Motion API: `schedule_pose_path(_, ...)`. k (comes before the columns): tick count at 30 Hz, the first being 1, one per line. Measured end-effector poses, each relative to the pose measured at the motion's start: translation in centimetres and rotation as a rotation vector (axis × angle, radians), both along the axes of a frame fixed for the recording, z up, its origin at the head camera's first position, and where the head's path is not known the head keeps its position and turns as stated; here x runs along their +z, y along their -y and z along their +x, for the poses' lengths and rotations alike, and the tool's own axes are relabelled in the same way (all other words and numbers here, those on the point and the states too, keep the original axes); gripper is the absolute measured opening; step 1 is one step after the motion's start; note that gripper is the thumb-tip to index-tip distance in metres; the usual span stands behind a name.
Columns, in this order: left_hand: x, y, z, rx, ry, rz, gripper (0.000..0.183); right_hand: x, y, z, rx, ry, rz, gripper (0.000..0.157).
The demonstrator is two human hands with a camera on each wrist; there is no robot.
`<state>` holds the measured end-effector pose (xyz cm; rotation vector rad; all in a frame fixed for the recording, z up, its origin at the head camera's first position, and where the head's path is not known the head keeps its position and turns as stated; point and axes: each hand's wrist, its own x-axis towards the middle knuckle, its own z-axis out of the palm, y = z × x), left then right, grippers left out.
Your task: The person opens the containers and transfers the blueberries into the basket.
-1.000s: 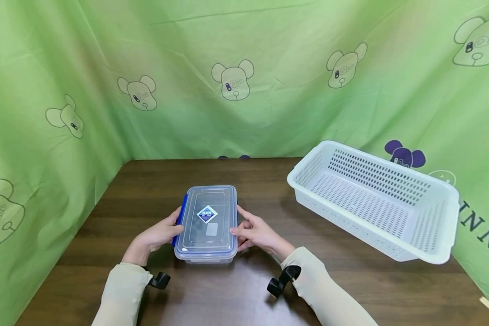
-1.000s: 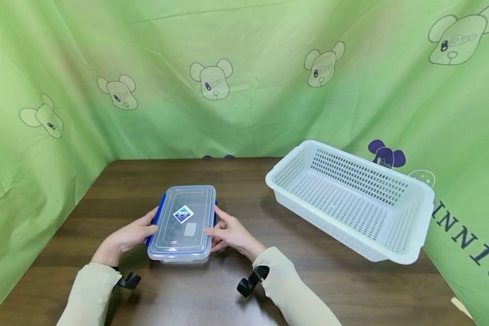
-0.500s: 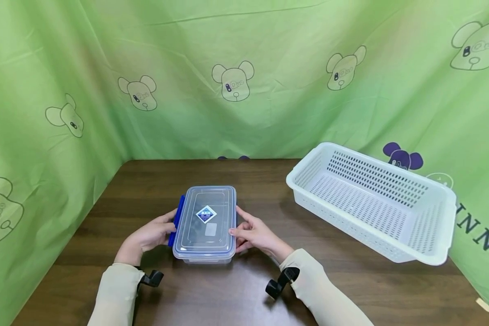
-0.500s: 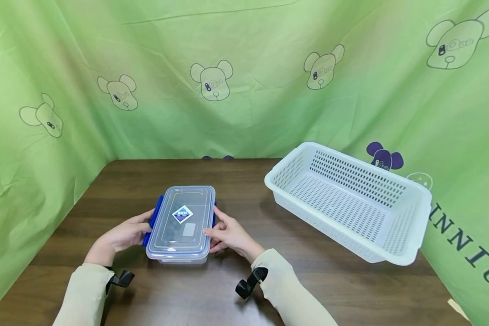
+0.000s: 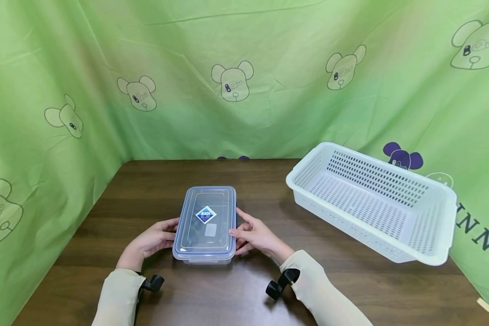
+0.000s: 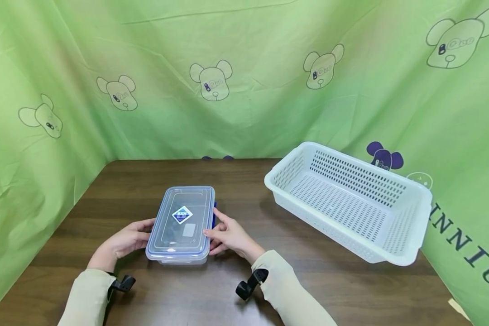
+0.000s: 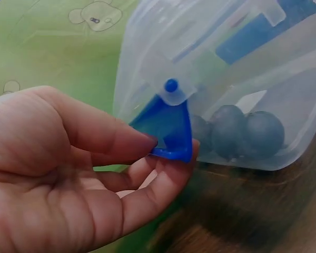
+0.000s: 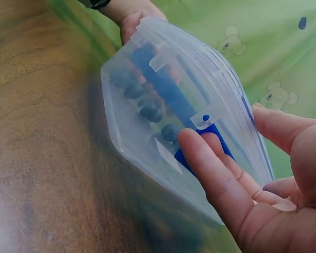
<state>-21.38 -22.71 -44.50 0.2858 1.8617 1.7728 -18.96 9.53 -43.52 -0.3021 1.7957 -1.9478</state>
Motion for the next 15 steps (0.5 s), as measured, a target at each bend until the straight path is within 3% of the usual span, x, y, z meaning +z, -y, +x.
schedule_pose_path(15, 0.2, -0.9, 1.3, 0.138, -0.127, -0.114, 0.068, 0.0, 0.1, 0.3, -0.02, -0.019, 0.001, 0.08)
